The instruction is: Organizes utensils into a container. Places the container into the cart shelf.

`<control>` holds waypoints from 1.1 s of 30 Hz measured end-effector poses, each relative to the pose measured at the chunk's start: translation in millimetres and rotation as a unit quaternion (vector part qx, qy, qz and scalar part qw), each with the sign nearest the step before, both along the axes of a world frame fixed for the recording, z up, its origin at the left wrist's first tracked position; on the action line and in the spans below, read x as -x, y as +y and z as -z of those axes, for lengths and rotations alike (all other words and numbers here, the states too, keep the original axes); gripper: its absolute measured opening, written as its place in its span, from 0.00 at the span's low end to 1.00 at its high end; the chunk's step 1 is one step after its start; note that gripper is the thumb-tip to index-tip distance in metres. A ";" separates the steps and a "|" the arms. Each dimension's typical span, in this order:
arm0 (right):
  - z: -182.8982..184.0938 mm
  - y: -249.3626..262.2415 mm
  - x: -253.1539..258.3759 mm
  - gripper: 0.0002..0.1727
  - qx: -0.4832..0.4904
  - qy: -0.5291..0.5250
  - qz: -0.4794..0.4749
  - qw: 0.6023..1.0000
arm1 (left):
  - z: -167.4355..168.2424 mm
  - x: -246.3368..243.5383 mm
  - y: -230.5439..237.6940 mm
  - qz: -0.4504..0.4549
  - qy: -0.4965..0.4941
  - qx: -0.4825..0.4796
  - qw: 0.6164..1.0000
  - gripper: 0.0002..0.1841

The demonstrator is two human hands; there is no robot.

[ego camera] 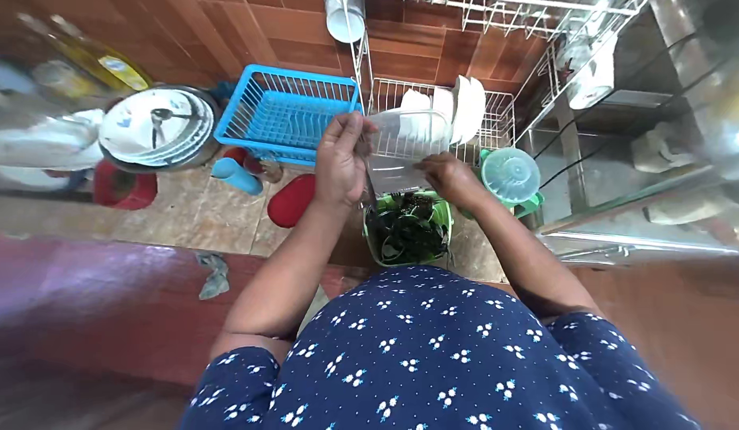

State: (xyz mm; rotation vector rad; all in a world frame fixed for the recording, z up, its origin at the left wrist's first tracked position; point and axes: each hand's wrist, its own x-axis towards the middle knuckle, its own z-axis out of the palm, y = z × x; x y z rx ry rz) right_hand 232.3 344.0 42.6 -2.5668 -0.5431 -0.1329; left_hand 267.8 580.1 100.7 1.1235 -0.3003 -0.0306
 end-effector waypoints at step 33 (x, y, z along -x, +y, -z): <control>-10.6 -15.2 -3.1 0.16 -0.102 0.154 -0.046 0.982 | 42.5 -3.4 -28.3 0.278 -0.147 -0.736 0.599 0.43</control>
